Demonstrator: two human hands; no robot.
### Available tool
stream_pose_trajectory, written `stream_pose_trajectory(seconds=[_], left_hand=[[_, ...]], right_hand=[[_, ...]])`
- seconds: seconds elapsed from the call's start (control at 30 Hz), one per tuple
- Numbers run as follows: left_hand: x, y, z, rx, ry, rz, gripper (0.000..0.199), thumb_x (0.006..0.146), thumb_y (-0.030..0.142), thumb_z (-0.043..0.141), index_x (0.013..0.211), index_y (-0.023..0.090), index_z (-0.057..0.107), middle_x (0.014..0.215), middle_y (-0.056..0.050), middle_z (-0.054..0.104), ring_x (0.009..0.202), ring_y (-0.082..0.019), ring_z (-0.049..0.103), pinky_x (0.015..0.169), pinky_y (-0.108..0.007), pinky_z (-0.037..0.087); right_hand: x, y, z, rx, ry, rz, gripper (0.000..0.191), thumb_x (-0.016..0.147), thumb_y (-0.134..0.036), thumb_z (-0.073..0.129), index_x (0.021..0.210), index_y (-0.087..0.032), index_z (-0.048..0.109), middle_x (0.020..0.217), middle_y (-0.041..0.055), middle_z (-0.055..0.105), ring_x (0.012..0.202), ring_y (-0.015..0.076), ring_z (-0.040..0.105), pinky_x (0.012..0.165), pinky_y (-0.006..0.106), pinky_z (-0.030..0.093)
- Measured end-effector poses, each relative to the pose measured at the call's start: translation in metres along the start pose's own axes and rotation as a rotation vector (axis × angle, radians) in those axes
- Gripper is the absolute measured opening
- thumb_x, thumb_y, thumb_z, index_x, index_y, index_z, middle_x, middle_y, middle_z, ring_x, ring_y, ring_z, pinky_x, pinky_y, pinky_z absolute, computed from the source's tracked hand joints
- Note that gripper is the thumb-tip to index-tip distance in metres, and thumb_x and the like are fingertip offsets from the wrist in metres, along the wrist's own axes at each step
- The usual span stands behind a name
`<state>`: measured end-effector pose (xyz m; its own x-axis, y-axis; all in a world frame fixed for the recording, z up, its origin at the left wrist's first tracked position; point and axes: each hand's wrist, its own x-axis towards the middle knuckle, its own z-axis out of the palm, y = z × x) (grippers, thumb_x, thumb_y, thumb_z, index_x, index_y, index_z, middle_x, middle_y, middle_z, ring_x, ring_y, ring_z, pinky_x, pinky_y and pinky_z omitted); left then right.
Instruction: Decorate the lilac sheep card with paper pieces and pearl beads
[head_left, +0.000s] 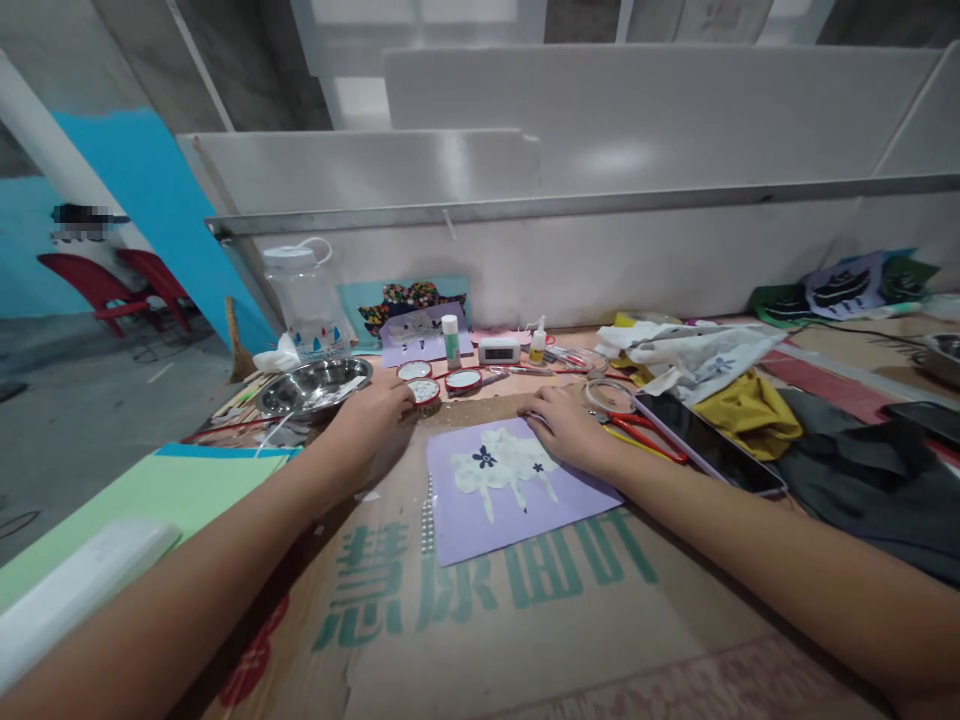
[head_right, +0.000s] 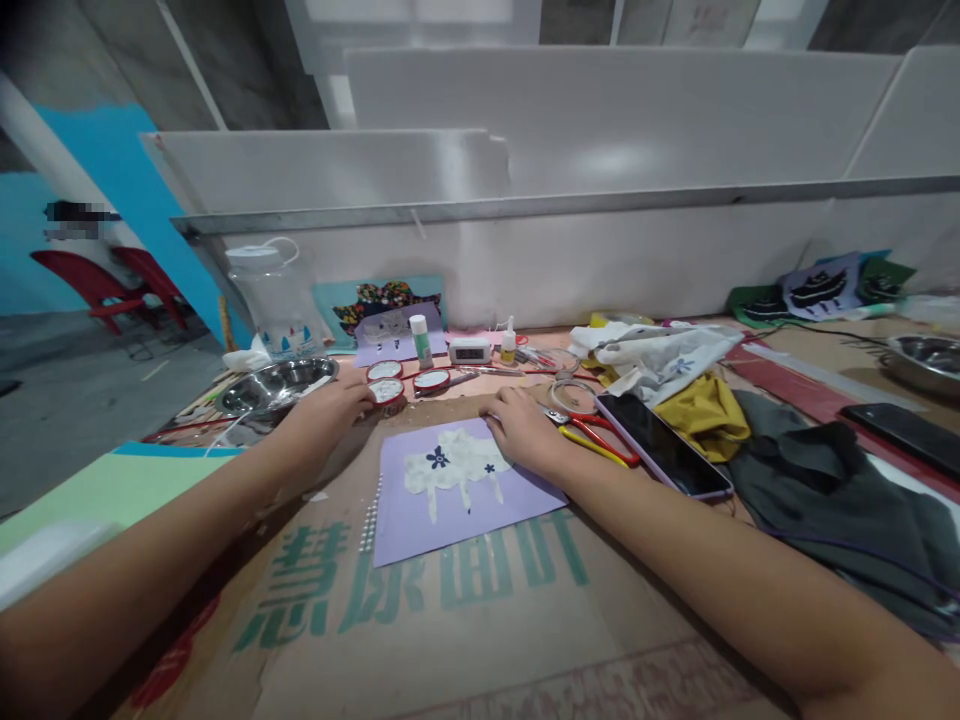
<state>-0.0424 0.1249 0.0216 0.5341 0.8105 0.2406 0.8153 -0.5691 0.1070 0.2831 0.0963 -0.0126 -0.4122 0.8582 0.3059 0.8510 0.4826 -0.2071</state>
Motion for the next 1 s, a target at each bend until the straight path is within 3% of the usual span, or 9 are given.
stream_pose_trajectory(seconds=[0.3, 0.57, 0.7, 0.8, 1.0], left_hand=[[-0.045, 0.0, -0.027, 0.048, -0.171, 0.001, 0.017, 0.082, 0.025, 0.056, 0.078, 0.023, 0.072, 0.087, -0.006, 0.073, 0.084, -0.022, 0.065, 0.077, -0.029, 0.047], [-0.041, 0.005, -0.022, 0.098, -0.155, -0.079, 0.036, 0.095, 0.038, 0.04, 0.088, 0.021, 0.071, 0.093, -0.009, 0.073, 0.086, -0.027, 0.065, 0.069, -0.034, 0.042], [-0.042, 0.001, -0.018, 0.098, -0.132, -0.071, 0.037, 0.095, 0.04, 0.039, 0.095, 0.022, 0.072, 0.1, -0.009, 0.074, 0.092, -0.03, 0.066, 0.072, -0.036, 0.044], [-0.043, -0.002, -0.015, 0.117, -0.102, -0.051, 0.039, 0.096, 0.04, 0.039, 0.101, 0.022, 0.073, 0.107, -0.009, 0.074, 0.096, -0.03, 0.067, 0.075, -0.037, 0.046], [-0.042, 0.005, -0.01, 0.134, -0.076, -0.033, 0.034, 0.095, 0.034, 0.044, 0.097, 0.023, 0.076, 0.1, -0.008, 0.077, 0.093, -0.026, 0.069, 0.079, -0.033, 0.048]], right_hand=[[0.0, -0.001, -0.002, -0.005, -0.011, 0.055, 0.025, 0.097, -0.015, 0.053, 0.114, -0.012, 0.072, 0.106, 0.0149, 0.065, 0.103, 0.0271, 0.059, 0.092, 0.036, 0.044], [0.0, 0.007, -0.019, -0.044, -0.059, 0.085, 0.026, 0.094, -0.009, 0.056, 0.113, -0.014, 0.072, 0.112, 0.0109, 0.071, 0.104, 0.0213, 0.064, 0.092, 0.029, 0.045], [-0.002, 0.012, -0.03, -0.108, -0.08, 0.124, 0.019, 0.09, -0.013, 0.061, 0.1, -0.018, 0.076, 0.104, 0.0087, 0.074, 0.096, 0.0219, 0.067, 0.084, 0.028, 0.047], [-0.002, 0.014, -0.029, -0.141, -0.07, 0.138, 0.019, 0.092, -0.014, 0.058, 0.094, -0.018, 0.077, 0.102, 0.0084, 0.075, 0.094, 0.0213, 0.067, 0.083, 0.028, 0.046], [0.002, 0.023, -0.02, -0.161, -0.047, 0.114, 0.021, 0.094, -0.013, 0.055, 0.097, -0.017, 0.075, 0.105, 0.0075, 0.074, 0.103, 0.0204, 0.065, 0.088, 0.027, 0.046]])
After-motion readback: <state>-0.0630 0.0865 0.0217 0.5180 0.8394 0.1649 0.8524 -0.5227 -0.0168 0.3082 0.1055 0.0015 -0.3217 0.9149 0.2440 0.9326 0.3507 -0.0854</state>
